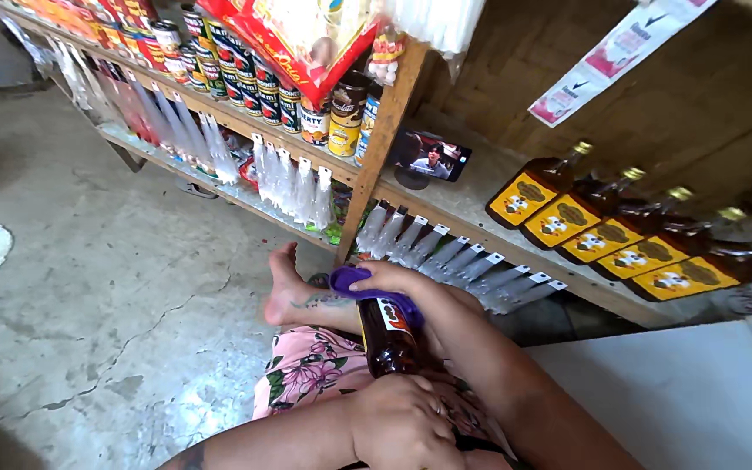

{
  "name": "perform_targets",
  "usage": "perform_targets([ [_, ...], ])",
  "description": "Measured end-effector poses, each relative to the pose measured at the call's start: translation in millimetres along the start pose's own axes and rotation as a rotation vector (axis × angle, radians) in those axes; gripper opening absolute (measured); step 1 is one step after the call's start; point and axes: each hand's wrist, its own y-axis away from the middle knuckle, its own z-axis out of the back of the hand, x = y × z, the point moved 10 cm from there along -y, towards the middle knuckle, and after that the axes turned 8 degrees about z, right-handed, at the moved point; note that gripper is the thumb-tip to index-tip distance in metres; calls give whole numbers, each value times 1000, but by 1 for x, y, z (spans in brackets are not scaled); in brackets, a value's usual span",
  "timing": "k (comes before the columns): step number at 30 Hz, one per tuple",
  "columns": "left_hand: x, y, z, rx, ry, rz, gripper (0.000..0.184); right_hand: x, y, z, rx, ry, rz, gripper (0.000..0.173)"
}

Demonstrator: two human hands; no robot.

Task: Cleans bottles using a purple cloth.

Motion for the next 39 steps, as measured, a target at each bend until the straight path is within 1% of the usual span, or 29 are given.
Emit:
perform_targets([
  [2,0,-1,0,-7,16,-2,46,-16,14,9,-94,-180,7,51],
  [5,1,-1,-1,-6,23,-3,45,-32,33,18,-194,-302,6,54],
  [8,1,-3,-3,14,14,3,42,-32,36,21,-193,-335,13,51],
  [11,1,-3,-4,22,6,16,42,-19,25,18,-62,-190,-30,52],
  [15,1,-1,-3,15,2,16,45,15,1,8,153,242,-30,54],
  [18,2,-1,-2,23,-1,18,44,37,-13,-21,292,511,-56,54],
  [21,1,1,2,12,-15,15,44,49,-15,-41,319,652,-99,54],
  [23,0,4,5,-24,-33,-6,45,47,-13,-38,291,628,-110,55],
  [25,-2,7,10,-72,-66,-29,46,40,-12,-30,233,529,-105,57],
  [27,-2,8,16,-133,-128,-42,46,32,-12,-21,159,426,-101,58],
  [29,2,7,25,-202,-203,-11,40,22,-11,-11,91,307,-84,59],
  [32,22,11,51,-365,-228,149,31,-2,-7,5,-51,48,-59,59],
  [34,41,23,73,-553,-104,287,28,-24,0,17,-210,-164,-2,57],
  [36,59,40,96,-787,89,396,19,-33,13,26,-325,-285,61,55],
  [37,68,49,105,-905,183,435,13,-35,18,27,-350,-315,85,54],
  [39,80,59,120,-1045,330,439,8,-37,21,26,-357,-330,120,54],
])
